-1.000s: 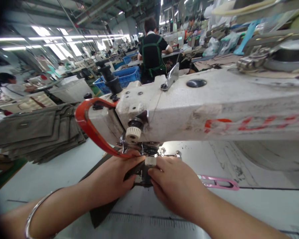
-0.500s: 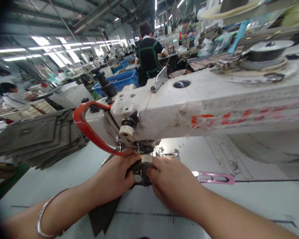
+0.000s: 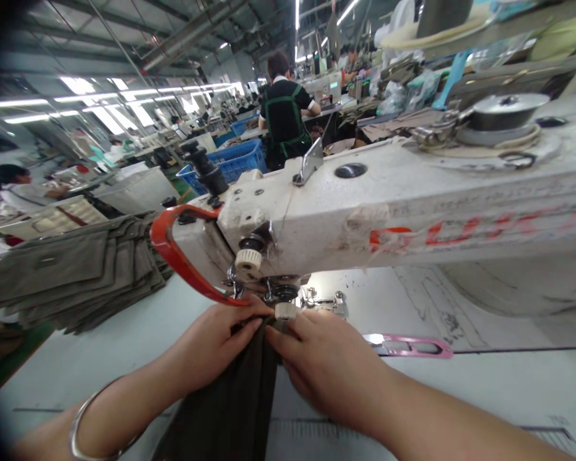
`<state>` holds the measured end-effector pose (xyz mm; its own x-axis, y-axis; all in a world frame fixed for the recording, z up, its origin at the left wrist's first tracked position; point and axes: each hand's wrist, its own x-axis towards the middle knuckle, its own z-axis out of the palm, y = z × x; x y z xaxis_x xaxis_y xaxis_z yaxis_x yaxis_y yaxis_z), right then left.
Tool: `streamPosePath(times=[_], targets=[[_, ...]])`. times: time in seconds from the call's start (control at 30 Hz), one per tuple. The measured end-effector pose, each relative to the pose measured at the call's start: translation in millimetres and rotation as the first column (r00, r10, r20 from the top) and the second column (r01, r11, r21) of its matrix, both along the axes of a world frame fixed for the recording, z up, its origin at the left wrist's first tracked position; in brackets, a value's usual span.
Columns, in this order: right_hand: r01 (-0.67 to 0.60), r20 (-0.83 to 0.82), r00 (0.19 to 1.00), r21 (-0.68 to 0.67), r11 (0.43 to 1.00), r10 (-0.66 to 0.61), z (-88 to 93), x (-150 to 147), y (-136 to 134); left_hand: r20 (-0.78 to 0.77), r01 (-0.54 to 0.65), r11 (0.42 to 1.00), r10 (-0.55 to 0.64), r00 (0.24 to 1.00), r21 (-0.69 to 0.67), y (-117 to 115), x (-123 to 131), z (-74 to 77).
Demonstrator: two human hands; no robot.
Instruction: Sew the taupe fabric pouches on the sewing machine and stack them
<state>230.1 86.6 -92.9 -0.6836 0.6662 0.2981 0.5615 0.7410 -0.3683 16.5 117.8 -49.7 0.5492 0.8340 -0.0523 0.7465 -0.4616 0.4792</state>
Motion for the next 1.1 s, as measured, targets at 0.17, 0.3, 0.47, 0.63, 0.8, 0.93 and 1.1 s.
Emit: streamPosePath(times=[0.17, 0.3, 0.47, 0.63, 0.8, 0.93, 1.1], targets=[[0.055, 0.085, 0.995, -0.079, 0.995, -0.049, 2.5, -3.5, -2.7, -0.039, 0.052, 0.995, -0.049, 0.998, 0.079, -5.5, 2.4, -5.4], [0.078, 0.130, 0.989, -0.074, 0.994, -0.068, 2.3, -3.8, -5.2, -0.187, 0.241, 0.951, -0.205, 0.961, 0.195, -12.2, 5.1, -9.3], [0.066, 0.138, 0.989, -0.034, 0.997, -0.060, -0.4, -1.4, -5.7, -0.275, 0.353, 0.918, -0.297, 0.914, 0.182, -6.0, 5.9, -10.1], [0.084, 0.099, 0.992, 0.001, 0.996, -0.084, -3.1, 0.0, -6.0, -0.253, 0.429, 0.883, -0.379, 0.890, 0.189, 7.8, -4.0, -4.9], [0.046, 0.079, 0.996, 0.019, 0.999, -0.047, -3.7, -0.1, -5.2, -0.372, 0.624, 0.770, -0.545, 0.752, 0.133, 10.4, 4.1, 10.0], [0.037, 0.080, 0.996, 0.002, 0.999, -0.037, -5.0, 0.9, -5.1, -0.410, 0.642, 0.758, -0.554, 0.725, 0.111, 8.8, 15.4, 16.5], [0.034, 0.082, 0.996, -0.037, 0.999, -0.031, -6.3, 2.1, -4.5, -0.343, 0.569, 0.804, -0.493, 0.800, 0.171, 5.0, 14.9, 13.0]])
